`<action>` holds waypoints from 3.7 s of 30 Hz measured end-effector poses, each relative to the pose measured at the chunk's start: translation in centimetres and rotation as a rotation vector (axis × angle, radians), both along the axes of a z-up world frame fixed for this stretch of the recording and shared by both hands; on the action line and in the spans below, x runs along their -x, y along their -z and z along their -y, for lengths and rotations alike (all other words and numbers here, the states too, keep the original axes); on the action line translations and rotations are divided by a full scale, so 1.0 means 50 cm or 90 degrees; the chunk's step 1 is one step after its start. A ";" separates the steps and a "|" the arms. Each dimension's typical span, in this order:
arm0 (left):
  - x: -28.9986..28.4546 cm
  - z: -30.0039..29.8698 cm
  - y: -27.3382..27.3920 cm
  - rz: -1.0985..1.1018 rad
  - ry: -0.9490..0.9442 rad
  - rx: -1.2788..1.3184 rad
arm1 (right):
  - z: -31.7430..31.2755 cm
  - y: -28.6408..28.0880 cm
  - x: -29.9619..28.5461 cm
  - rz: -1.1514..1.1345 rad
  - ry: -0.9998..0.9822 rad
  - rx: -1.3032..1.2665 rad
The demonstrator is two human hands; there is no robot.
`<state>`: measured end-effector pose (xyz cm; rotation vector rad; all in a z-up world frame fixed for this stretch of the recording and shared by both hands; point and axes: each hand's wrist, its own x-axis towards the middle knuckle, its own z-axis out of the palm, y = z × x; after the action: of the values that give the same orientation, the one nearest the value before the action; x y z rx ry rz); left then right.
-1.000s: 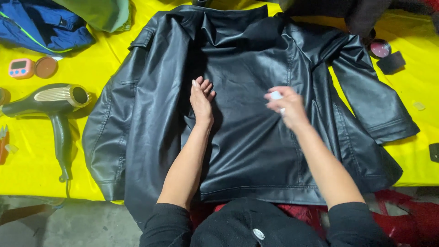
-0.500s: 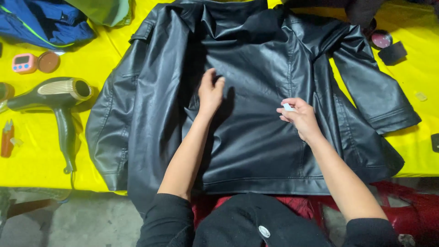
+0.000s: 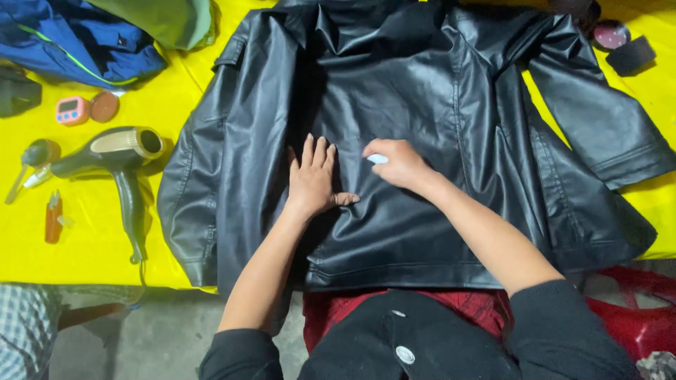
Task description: Cleaning and treating a black leather jacket using a cleaning block, spray, and a hair dryer.
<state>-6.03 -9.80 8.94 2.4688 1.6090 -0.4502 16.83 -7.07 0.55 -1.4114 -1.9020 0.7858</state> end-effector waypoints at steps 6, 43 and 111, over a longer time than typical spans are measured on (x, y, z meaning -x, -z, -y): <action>0.011 0.003 0.011 0.081 -0.016 -0.031 | -0.033 -0.011 0.078 0.038 -0.084 0.066; 0.011 -0.006 0.021 0.071 -0.052 -0.010 | 0.048 0.024 -0.325 -0.212 0.351 0.135; 0.099 -0.041 0.056 0.472 0.134 -0.365 | 0.025 -0.093 -0.281 0.336 0.128 -0.350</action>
<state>-10.99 -7.77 6.14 2.6749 1.2620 0.9338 30.88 -8.32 5.20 -1.4950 -2.0820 -0.2325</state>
